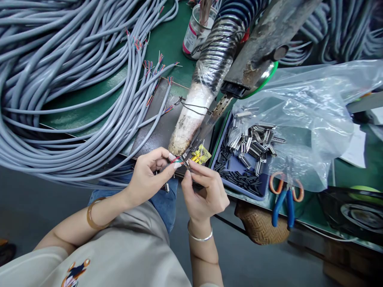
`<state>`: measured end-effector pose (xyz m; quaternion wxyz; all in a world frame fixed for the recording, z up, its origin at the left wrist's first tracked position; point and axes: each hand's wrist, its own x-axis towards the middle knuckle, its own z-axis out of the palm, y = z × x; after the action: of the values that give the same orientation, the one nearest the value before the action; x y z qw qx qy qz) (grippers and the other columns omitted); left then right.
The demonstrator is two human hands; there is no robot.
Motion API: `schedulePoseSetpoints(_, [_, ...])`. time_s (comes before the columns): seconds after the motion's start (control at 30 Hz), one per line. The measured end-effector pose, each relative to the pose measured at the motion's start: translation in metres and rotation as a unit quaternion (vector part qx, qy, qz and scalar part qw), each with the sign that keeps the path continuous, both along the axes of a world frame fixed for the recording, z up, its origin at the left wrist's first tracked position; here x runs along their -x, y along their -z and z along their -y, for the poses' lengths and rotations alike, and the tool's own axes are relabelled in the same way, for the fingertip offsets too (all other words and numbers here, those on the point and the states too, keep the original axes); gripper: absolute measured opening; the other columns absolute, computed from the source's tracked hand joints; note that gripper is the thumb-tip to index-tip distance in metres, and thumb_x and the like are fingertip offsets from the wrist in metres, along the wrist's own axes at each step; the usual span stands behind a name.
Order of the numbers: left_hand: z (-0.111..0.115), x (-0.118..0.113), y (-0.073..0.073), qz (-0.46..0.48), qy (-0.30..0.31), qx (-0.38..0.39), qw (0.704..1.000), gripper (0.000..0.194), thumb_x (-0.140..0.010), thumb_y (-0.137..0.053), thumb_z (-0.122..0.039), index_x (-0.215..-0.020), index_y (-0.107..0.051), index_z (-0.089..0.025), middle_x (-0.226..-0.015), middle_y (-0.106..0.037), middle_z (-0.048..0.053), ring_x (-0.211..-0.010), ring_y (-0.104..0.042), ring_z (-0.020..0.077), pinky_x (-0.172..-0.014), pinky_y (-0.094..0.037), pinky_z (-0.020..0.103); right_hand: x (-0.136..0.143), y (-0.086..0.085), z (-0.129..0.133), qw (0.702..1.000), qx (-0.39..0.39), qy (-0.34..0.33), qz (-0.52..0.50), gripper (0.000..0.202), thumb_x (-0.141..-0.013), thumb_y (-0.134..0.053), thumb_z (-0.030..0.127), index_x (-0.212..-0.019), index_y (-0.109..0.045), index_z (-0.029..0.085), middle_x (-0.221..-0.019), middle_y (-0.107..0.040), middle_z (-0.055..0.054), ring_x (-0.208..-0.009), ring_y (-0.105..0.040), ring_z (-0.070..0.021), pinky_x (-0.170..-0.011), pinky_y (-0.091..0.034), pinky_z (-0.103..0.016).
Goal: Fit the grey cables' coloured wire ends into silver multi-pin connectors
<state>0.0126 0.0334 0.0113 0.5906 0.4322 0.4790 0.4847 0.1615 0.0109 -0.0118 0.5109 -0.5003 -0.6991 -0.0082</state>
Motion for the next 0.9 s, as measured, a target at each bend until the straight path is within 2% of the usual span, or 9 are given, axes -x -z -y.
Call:
schedulePoseSetpoints(0.17, [-0.0005,0.0001,0.0005,0.013,0.007,0.017,1.000,0.020,-0.082,-0.076,-0.028,-0.080,-0.060,-0.017,-0.052,-0.049,-0.007,-0.043,-0.042,0.0056,-0.044,-0.032,0.018,-0.0006,0.0013,-0.0003,1.000,0.005,-0.001,0.009,0.019,-0.088,-0.076,0.009,-0.092,-0.064,0.024,-0.099,-0.082,-0.004,-0.082,-0.079,-0.0158,-0.071,-0.066,-0.027])
schedulePoseSetpoints(0.33, [0.0017,-0.0014,0.0017,-0.045,-0.015,-0.018,0.999,0.013,-0.081,-0.073,-0.023,-0.077,-0.062,-0.016,-0.051,-0.047,-0.008,-0.044,-0.041,0.0059,-0.045,-0.034,0.018,-0.0006,0.0005,-0.0013,1.000,0.004,0.001,0.005,0.021,-0.086,-0.078,0.008,-0.092,-0.066,0.023,-0.099,-0.082,-0.004,-0.083,-0.079,-0.0150,-0.073,-0.065,-0.026])
schedulePoseSetpoints(0.67, [0.0038,-0.0028,0.0012,-0.079,-0.038,-0.090,0.992,0.009,-0.084,-0.071,-0.019,-0.077,-0.066,-0.017,-0.057,-0.057,-0.004,-0.048,-0.048,0.0068,-0.049,-0.040,0.018,0.0017,-0.0044,-0.0024,1.000,-0.005,0.009,-0.002,0.026,-0.083,-0.082,0.006,-0.098,-0.072,0.024,-0.099,-0.082,-0.002,-0.083,-0.079,-0.0152,-0.079,-0.066,-0.027])
schedulePoseSetpoints(0.9, [0.0021,-0.0007,0.0003,-0.055,-0.027,-0.044,0.997,0.011,-0.080,-0.074,-0.022,-0.076,-0.065,-0.017,-0.054,-0.054,-0.005,-0.046,-0.048,0.0074,-0.046,-0.041,0.018,0.0001,-0.0008,0.0000,0.998,-0.035,0.005,0.043,0.021,-0.085,-0.079,0.008,-0.091,-0.066,0.022,-0.100,-0.083,-0.005,-0.082,-0.080,-0.0157,-0.074,-0.066,-0.025])
